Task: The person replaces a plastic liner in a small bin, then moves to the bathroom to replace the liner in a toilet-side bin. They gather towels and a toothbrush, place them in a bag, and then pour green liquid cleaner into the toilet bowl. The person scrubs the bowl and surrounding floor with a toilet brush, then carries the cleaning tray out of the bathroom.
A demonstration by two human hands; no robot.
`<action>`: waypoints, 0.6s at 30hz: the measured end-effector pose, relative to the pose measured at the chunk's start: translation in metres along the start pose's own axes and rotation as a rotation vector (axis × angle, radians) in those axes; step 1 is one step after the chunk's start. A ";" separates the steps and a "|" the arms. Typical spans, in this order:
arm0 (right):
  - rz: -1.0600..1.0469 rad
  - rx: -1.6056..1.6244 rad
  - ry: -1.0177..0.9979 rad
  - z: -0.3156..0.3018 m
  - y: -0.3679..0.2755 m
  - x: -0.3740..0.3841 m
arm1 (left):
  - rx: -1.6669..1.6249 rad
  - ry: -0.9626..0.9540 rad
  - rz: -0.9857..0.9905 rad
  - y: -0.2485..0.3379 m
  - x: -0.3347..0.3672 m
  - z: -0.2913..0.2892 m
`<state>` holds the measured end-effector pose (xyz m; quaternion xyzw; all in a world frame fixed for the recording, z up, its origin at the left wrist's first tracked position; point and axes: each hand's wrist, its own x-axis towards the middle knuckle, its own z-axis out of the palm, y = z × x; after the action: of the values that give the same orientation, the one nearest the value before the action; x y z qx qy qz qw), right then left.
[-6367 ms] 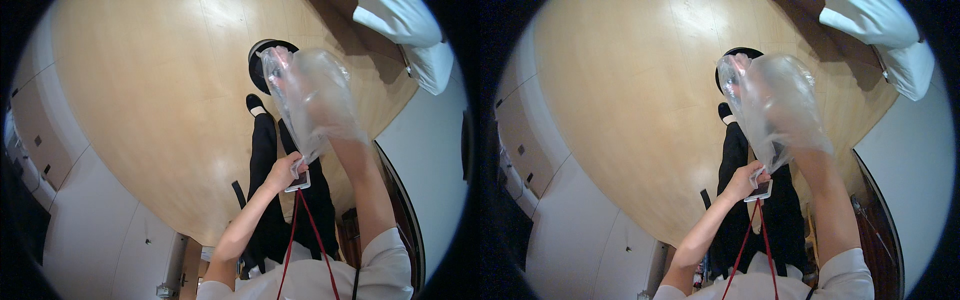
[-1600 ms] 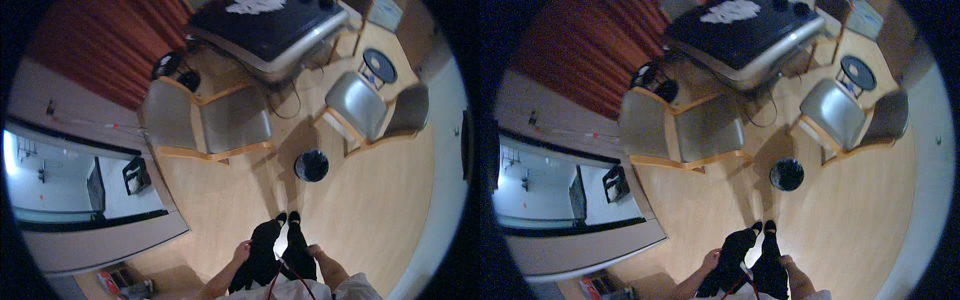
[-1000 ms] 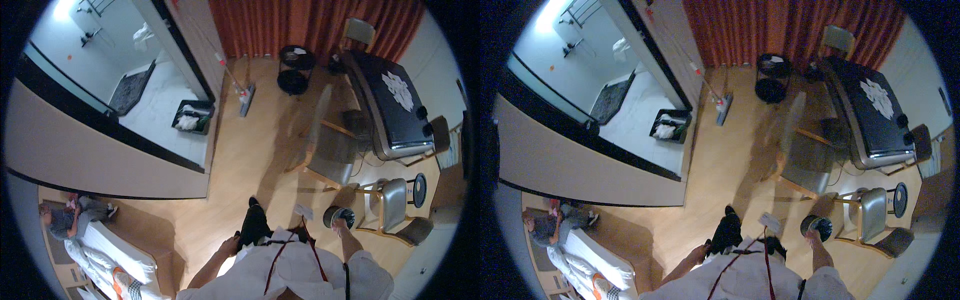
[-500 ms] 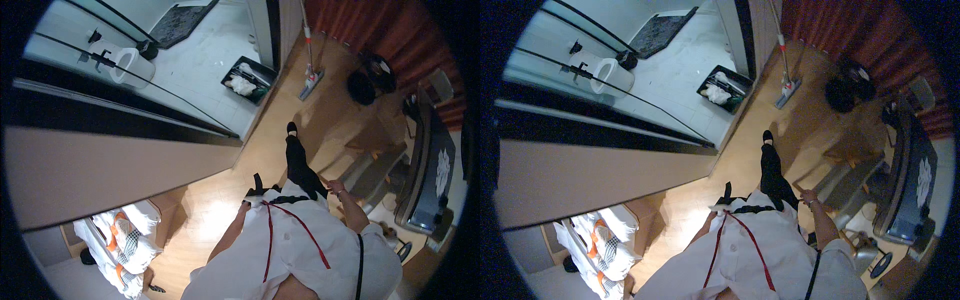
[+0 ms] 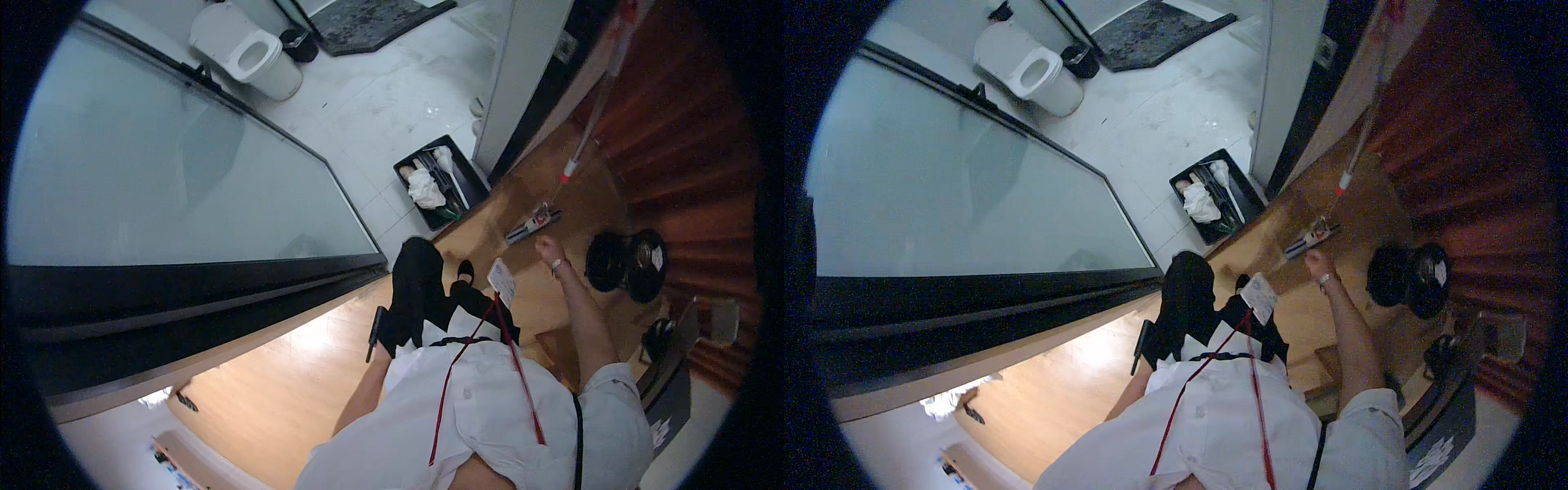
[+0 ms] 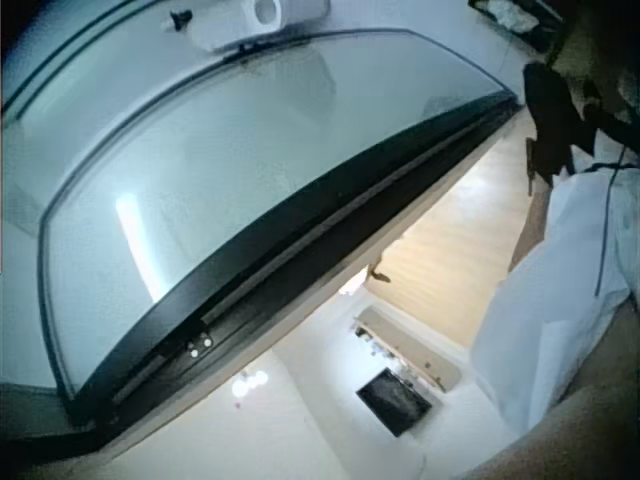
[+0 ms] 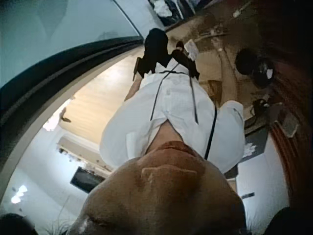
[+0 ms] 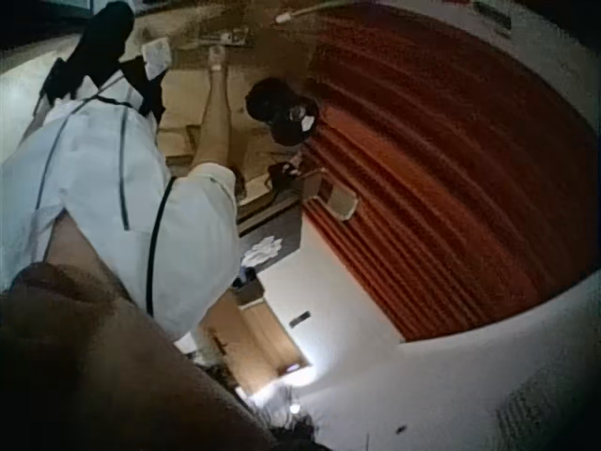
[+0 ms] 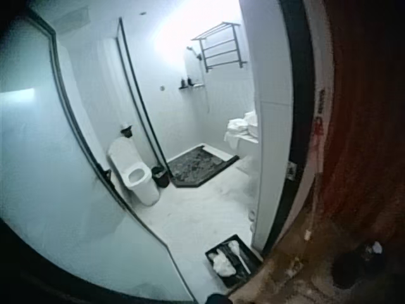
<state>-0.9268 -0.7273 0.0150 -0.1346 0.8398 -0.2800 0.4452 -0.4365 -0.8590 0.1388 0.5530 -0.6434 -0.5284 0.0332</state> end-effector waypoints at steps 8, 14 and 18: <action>-0.487 0.326 -0.223 0.005 -0.267 0.028 | 0.218 0.229 0.113 0.134 0.013 -0.093; -0.543 0.492 -0.819 0.086 -0.386 -0.020 | -0.640 0.029 0.109 0.253 0.180 -0.102; -0.595 0.321 -0.462 0.129 -0.452 0.014 | -0.507 -0.091 0.226 0.308 0.298 -0.109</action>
<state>-0.8391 -1.1436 0.2148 -0.3600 0.5877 -0.4864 0.5370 -0.6913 -1.2042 0.2461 0.4275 -0.5489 -0.6898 0.2002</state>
